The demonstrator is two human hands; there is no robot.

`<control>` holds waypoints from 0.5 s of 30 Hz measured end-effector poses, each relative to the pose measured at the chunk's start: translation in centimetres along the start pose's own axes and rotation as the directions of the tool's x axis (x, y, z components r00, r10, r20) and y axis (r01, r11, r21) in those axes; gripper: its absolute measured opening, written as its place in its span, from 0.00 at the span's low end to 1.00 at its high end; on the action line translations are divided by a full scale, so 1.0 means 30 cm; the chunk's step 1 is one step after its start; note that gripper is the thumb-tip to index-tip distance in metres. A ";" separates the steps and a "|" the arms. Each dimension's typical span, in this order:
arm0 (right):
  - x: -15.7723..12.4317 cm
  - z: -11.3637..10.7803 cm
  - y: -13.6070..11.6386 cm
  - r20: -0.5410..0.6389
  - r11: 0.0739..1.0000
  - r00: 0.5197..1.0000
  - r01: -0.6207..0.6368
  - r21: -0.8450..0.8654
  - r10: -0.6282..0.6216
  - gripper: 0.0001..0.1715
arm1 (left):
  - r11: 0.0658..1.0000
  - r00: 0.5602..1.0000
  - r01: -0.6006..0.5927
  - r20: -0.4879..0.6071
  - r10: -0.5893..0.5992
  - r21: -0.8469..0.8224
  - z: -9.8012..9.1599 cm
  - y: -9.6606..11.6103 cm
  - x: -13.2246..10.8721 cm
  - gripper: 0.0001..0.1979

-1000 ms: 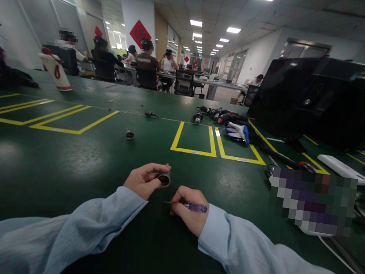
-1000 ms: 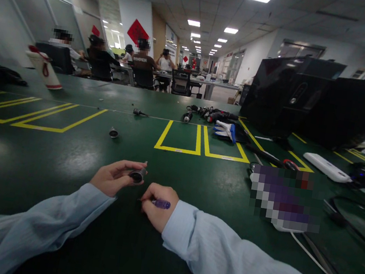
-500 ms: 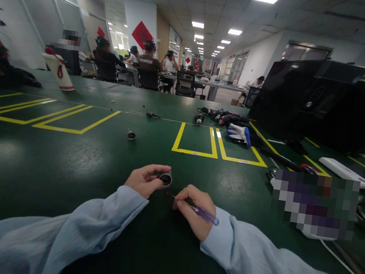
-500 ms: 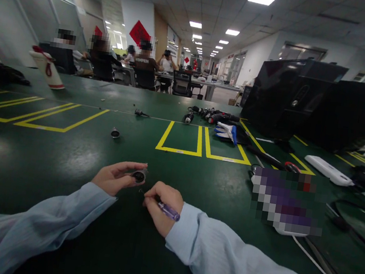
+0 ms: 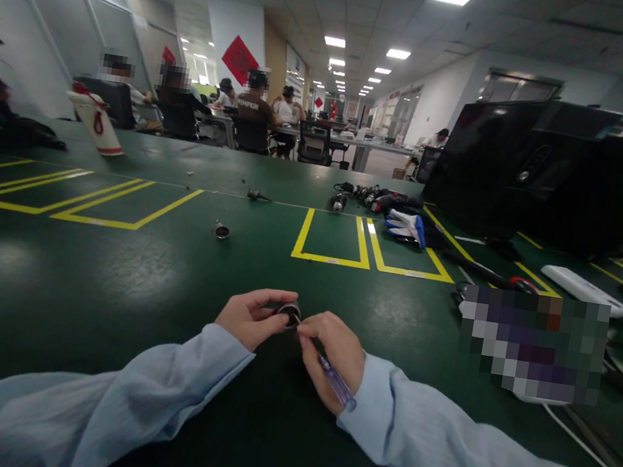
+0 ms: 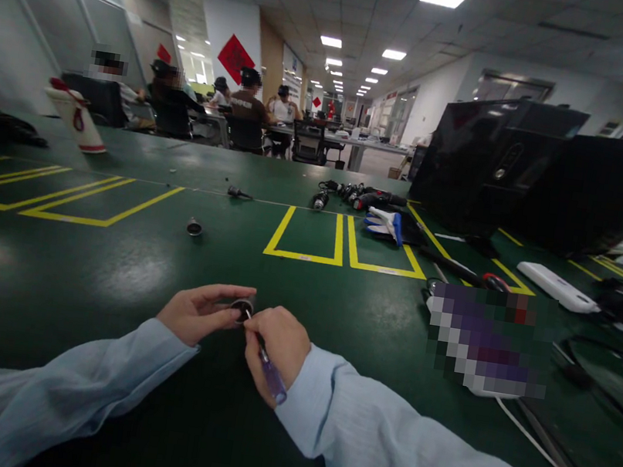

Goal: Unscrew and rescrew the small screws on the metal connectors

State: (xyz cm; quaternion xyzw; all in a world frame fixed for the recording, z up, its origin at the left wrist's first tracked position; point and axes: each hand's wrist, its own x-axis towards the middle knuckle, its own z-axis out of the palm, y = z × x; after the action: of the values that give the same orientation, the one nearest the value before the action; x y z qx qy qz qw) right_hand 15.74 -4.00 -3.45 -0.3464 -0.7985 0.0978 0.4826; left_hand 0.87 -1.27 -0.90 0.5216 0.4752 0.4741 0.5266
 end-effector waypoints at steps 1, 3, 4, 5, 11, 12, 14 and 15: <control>0.000 0.000 -0.001 -0.004 1.000 1.000 0.007 -0.003 -0.007 0.08 | 1.000 1.000 -0.005 0.003 0.005 -0.006 0.001 0.000 -0.001 0.16; 0.001 0.000 -0.003 0.001 1.000 1.000 0.018 -0.018 -0.018 0.08 | 1.000 1.000 -0.021 0.006 0.021 -0.015 0.004 -0.001 -0.004 0.15; 0.001 0.000 -0.004 0.009 0.999 1.000 0.024 -0.027 -0.023 0.08 | 0.999 0.999 -0.034 0.003 0.034 -0.015 0.004 -0.002 -0.005 0.14; 0.000 0.000 -0.006 0.011 0.999 0.999 0.032 -0.038 -0.031 0.08 | 0.999 0.999 -0.049 -0.003 0.049 -0.013 0.005 -0.002 -0.006 0.12; -0.004 -0.003 -0.019 0.015 0.993 0.996 0.091 -0.073 -0.090 0.07 | 0.994 0.995 -0.102 -0.014 0.102 0.032 0.003 -0.002 -0.011 0.08; -0.003 -0.003 -0.023 0.013 0.992 0.995 0.100 -0.079 -0.099 0.08 | 0.994 0.995 -0.103 -0.014 0.104 0.041 0.003 -0.001 -0.011 0.08; -0.002 -0.002 -0.030 0.008 0.990 0.994 0.109 -0.094 -0.109 0.08 | 0.994 0.995 -0.098 -0.017 0.099 0.055 0.003 0.000 -0.011 0.08; -0.001 0.000 -0.033 0.009 0.989 0.994 0.108 -0.103 -0.108 0.08 | 0.994 0.996 -0.092 -0.018 0.093 0.058 0.004 0.000 -0.012 0.08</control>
State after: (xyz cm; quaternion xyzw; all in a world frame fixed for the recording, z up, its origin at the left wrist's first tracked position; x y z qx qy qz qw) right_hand 15.31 -4.74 -2.98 -0.3270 -0.8210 0.0306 0.4670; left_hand 0.95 -1.63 -0.90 0.5529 0.4693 0.4896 0.4841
